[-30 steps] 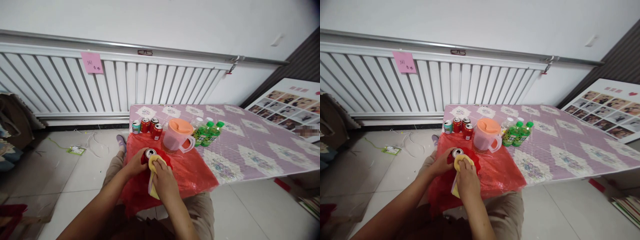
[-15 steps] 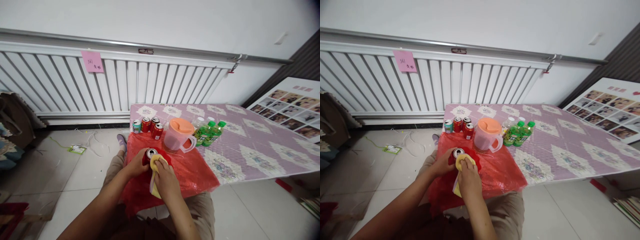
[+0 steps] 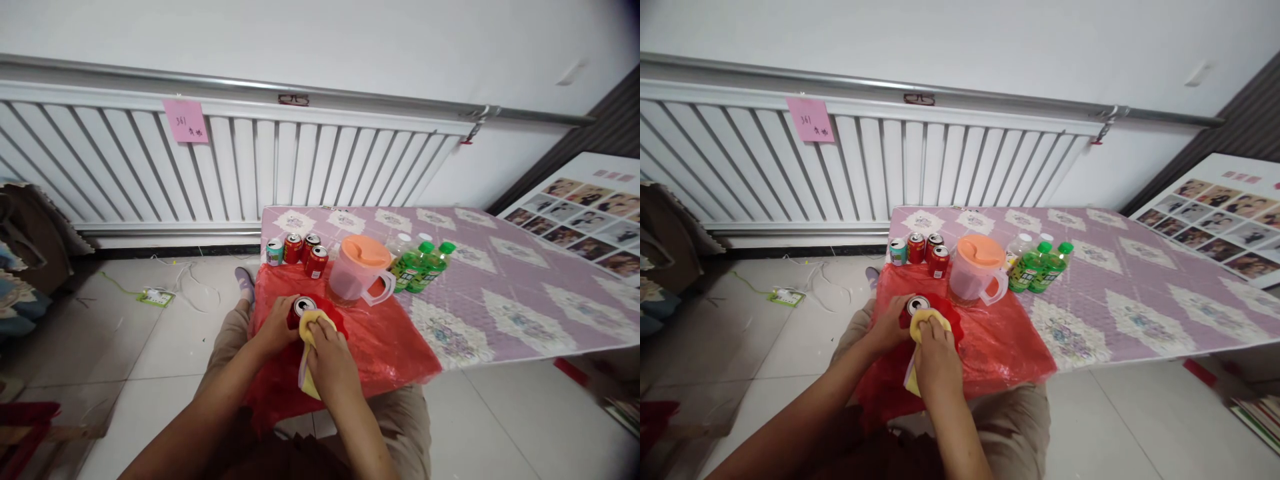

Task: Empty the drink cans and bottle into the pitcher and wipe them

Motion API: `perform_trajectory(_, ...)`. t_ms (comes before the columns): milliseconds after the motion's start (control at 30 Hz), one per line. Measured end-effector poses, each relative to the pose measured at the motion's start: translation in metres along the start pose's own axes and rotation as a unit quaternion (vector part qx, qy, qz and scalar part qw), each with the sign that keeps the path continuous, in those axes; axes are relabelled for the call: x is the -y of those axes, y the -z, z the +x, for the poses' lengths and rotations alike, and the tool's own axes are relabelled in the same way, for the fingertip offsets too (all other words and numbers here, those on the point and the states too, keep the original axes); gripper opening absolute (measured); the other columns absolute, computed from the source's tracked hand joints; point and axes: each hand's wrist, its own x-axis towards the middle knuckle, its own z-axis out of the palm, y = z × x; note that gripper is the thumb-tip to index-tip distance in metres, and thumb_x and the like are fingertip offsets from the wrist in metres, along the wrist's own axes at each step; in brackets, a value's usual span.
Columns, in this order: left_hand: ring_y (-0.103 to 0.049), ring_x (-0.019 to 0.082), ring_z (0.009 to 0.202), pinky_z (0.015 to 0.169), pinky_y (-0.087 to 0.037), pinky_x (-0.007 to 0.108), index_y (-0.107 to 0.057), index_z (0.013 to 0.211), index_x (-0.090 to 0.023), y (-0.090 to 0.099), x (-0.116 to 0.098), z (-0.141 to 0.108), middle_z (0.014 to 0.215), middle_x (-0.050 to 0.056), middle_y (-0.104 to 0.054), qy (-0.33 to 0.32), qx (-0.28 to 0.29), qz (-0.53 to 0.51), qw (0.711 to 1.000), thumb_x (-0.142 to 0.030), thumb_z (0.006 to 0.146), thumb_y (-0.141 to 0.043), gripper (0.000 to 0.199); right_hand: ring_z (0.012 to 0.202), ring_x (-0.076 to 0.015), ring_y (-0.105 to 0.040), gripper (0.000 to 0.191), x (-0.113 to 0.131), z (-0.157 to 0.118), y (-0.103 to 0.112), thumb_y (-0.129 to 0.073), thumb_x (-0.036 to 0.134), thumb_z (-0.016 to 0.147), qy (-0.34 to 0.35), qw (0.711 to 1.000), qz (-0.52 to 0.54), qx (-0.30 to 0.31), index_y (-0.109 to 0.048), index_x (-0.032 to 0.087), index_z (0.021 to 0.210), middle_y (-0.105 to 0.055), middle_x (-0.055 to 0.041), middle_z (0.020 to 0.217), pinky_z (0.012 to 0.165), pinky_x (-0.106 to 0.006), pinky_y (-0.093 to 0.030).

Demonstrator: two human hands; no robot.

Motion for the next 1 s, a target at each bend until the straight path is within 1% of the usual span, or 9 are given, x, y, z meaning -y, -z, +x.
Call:
perform_trajectory(133, -0.052, 0.028, 0.126, 0.110, -0.041, 0.049, -0.047, 0.133, -0.022, 0.008, -0.002, 0.002, 0.135, 0.012, -0.055, -0.023, 0.035, -0.038, 0.998, -0.019, 0.073, -0.072, 0.066, 0.122, -0.0273, -0.051, 0.047, -0.005, 0.001, 0.000, -0.046, 0.014, 0.090, 0.000, 1.000, 0.007, -0.006, -0.058, 0.019, 0.135, -0.049, -0.0074, 0.148, 0.102, -0.039, -0.045)
perform_trajectory(233, -0.054, 0.026, 0.126, 0.110, -0.042, 0.049, -0.046, 0.134, -0.022, 0.010, 0.002, 0.001, 0.136, 0.012, -0.056, -0.004, 0.059, -0.073, 0.996, -0.017, 0.075, -0.067, 0.063, 0.123, -0.0263, -0.051, 0.048, -0.006, 0.001, -0.001, -0.046, 0.012, 0.089, 0.003, 1.000, 0.006, -0.010, -0.058, 0.021, 0.134, -0.050, -0.0072, 0.147, 0.101, -0.038, -0.045)
perform_trajectory(333, -0.055, 0.027, 0.125, 0.109, -0.043, 0.049, -0.047, 0.133, -0.022, 0.005, 0.006, 0.000, 0.135, 0.012, -0.057, 0.018, 0.029, -0.066, 0.997, -0.019, 0.073, -0.071, 0.065, 0.125, -0.0271, -0.049, 0.048, -0.004, 0.000, -0.002, -0.047, 0.012, 0.089, 0.000, 1.000, -0.003, -0.008, -0.057, 0.020, 0.135, -0.050, -0.0078, 0.147, 0.102, -0.039, -0.044)
perform_trajectory(433, -0.052, 0.030, 0.127, 0.109, -0.042, 0.050, -0.043, 0.136, -0.022, -0.001, 0.008, -0.002, 0.137, 0.012, -0.054, 0.031, -0.012, -0.028, 0.999, -0.024, 0.067, -0.079, 0.078, 0.127, -0.0282, -0.048, 0.047, 0.001, 0.000, -0.001, -0.046, 0.013, 0.090, -0.004, 1.000, -0.014, 0.006, -0.057, 0.019, 0.135, -0.048, -0.0083, 0.149, 0.103, -0.040, -0.043)
perform_trajectory(500, -0.051, 0.030, 0.127, 0.109, -0.041, 0.050, -0.043, 0.138, -0.020, -0.002, 0.006, -0.001, 0.135, 0.013, -0.053, 0.023, -0.021, -0.005, 1.000, -0.025, 0.066, -0.081, 0.082, 0.126, -0.0281, -0.049, 0.048, 0.003, 0.000, 0.001, -0.046, 0.012, 0.090, -0.007, 1.000, -0.017, 0.013, -0.056, 0.019, 0.136, -0.048, -0.0078, 0.149, 0.103, -0.040, -0.043)
perform_trajectory(633, -0.054, 0.029, 0.121, 0.107, -0.043, 0.050, -0.050, 0.130, -0.019, 0.003, 0.001, 0.001, 0.128, 0.013, -0.058, -0.015, 0.001, 0.012, 1.000, -0.023, 0.069, -0.078, 0.068, 0.124, -0.0272, -0.050, 0.048, 0.000, 0.001, 0.003, -0.046, 0.011, 0.089, -0.006, 1.000, -0.015, 0.007, -0.056, 0.019, 0.136, -0.048, -0.0072, 0.149, 0.104, -0.039, -0.043)
perform_trajectory(700, -0.054, 0.028, 0.123, 0.108, -0.043, 0.049, -0.051, 0.129, -0.020, 0.007, -0.001, 0.002, 0.129, 0.012, -0.058, -0.026, 0.022, -0.003, 0.999, -0.021, 0.071, -0.075, 0.064, 0.124, -0.0269, -0.050, 0.048, -0.002, 0.001, 0.002, -0.046, 0.012, 0.089, -0.002, 1.000, -0.012, -0.001, -0.057, 0.018, 0.135, -0.049, -0.0081, 0.148, 0.103, -0.039, -0.043)
perform_trajectory(833, -0.055, 0.026, 0.125, 0.110, -0.042, 0.048, -0.047, 0.133, -0.021, 0.011, -0.002, 0.002, 0.136, 0.012, -0.056, 0.001, 0.058, -0.057, 0.997, -0.017, 0.075, -0.068, 0.062, 0.120, -0.0265, -0.052, 0.049, -0.004, 0.001, 0.001, -0.046, 0.010, 0.088, 0.002, 1.000, -0.011, -0.011, -0.058, 0.020, 0.134, -0.051, -0.0081, 0.146, 0.102, -0.040, -0.044)
perform_trajectory(1000, -0.057, 0.027, 0.123, 0.106, -0.046, 0.048, -0.050, 0.130, -0.021, 0.004, 0.004, 0.000, 0.133, 0.012, -0.059, 0.035, 0.026, -0.072, 0.996, -0.019, 0.071, -0.074, 0.063, 0.124, -0.0288, -0.050, 0.048, 0.003, -0.001, 0.001, -0.044, 0.012, 0.091, -0.006, 1.000, -0.029, 0.011, -0.055, 0.018, 0.137, -0.048, -0.0062, 0.149, 0.100, -0.040, -0.046)
